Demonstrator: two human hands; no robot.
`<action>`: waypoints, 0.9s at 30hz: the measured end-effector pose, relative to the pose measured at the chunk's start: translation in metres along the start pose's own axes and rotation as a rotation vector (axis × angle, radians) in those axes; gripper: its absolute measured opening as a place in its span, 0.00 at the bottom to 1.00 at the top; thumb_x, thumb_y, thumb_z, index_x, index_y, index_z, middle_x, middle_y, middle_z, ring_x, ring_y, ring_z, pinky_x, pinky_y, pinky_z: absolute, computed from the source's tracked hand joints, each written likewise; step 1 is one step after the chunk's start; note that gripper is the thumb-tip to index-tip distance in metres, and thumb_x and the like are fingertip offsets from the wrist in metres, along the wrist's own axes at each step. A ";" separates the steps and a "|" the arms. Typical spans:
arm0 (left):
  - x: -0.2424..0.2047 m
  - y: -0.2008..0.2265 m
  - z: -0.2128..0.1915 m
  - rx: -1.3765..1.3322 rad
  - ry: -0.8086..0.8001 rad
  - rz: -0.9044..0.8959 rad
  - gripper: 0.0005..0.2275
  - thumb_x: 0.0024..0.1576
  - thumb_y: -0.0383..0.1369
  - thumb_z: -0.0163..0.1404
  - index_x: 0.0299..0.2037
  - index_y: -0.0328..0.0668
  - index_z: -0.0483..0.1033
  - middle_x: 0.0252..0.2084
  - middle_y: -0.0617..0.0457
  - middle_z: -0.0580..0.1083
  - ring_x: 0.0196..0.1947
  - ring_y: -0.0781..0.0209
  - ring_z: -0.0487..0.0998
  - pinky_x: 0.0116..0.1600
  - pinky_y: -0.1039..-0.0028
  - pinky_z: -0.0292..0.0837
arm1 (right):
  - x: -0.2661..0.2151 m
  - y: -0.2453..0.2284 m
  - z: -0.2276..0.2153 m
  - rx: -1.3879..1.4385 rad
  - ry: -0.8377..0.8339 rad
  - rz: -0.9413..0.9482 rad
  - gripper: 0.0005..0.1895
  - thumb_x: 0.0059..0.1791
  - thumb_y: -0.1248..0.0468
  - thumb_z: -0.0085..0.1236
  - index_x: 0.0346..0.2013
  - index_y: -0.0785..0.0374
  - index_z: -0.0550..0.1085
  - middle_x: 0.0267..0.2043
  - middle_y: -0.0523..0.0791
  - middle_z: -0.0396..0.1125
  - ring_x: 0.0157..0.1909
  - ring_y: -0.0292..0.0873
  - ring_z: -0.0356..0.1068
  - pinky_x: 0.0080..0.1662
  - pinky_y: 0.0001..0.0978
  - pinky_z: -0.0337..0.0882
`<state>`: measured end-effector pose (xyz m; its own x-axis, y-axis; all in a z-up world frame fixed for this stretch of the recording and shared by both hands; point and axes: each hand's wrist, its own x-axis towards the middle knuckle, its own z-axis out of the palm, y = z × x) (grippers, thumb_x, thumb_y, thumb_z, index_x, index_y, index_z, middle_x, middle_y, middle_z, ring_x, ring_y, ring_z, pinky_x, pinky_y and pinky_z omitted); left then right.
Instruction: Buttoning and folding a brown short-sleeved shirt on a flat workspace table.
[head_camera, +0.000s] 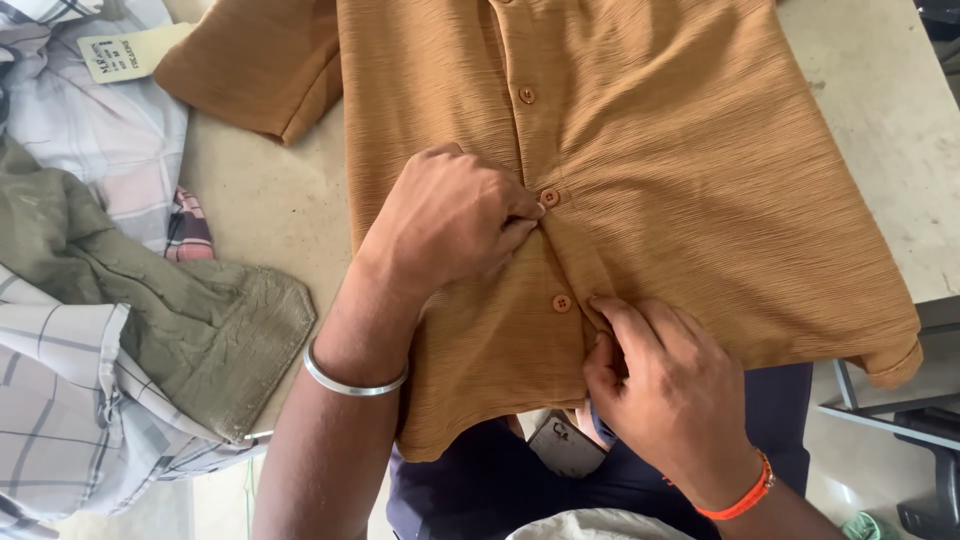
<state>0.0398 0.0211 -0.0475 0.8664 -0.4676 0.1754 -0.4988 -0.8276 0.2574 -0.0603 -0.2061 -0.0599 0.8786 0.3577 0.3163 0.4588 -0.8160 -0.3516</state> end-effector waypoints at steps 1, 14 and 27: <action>0.000 0.001 0.000 0.032 0.003 0.018 0.06 0.57 0.38 0.56 0.36 0.55 0.87 0.28 0.56 0.82 0.24 0.56 0.81 0.49 0.58 0.76 | 0.000 0.001 0.000 0.011 0.011 -0.006 0.15 0.42 0.66 0.61 0.44 0.62 0.78 0.31 0.46 0.69 0.33 0.49 0.71 0.35 0.41 0.73; -0.006 0.005 -0.013 -0.142 -0.194 -0.052 0.09 0.57 0.30 0.49 0.37 0.50 0.85 0.21 0.54 0.79 0.18 0.62 0.77 0.27 0.66 0.74 | -0.036 0.005 -0.006 -0.065 -0.102 0.107 0.20 0.43 0.51 0.69 0.39 0.61 0.77 0.30 0.43 0.71 0.31 0.46 0.73 0.34 0.38 0.73; -0.106 0.109 0.003 -0.020 -0.040 -0.047 0.34 0.41 0.47 0.60 0.59 0.42 0.75 0.59 0.50 0.71 0.62 0.49 0.69 0.65 0.57 0.62 | -0.039 0.010 -0.004 0.024 0.073 -0.014 0.17 0.43 0.59 0.68 0.42 0.61 0.74 0.37 0.45 0.70 0.36 0.47 0.75 0.37 0.37 0.74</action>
<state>-0.1063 -0.0201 -0.0408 0.8891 -0.4403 0.1248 -0.4572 -0.8429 0.2837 -0.0907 -0.2308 -0.0721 0.8606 0.3343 0.3843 0.4747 -0.8000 -0.3670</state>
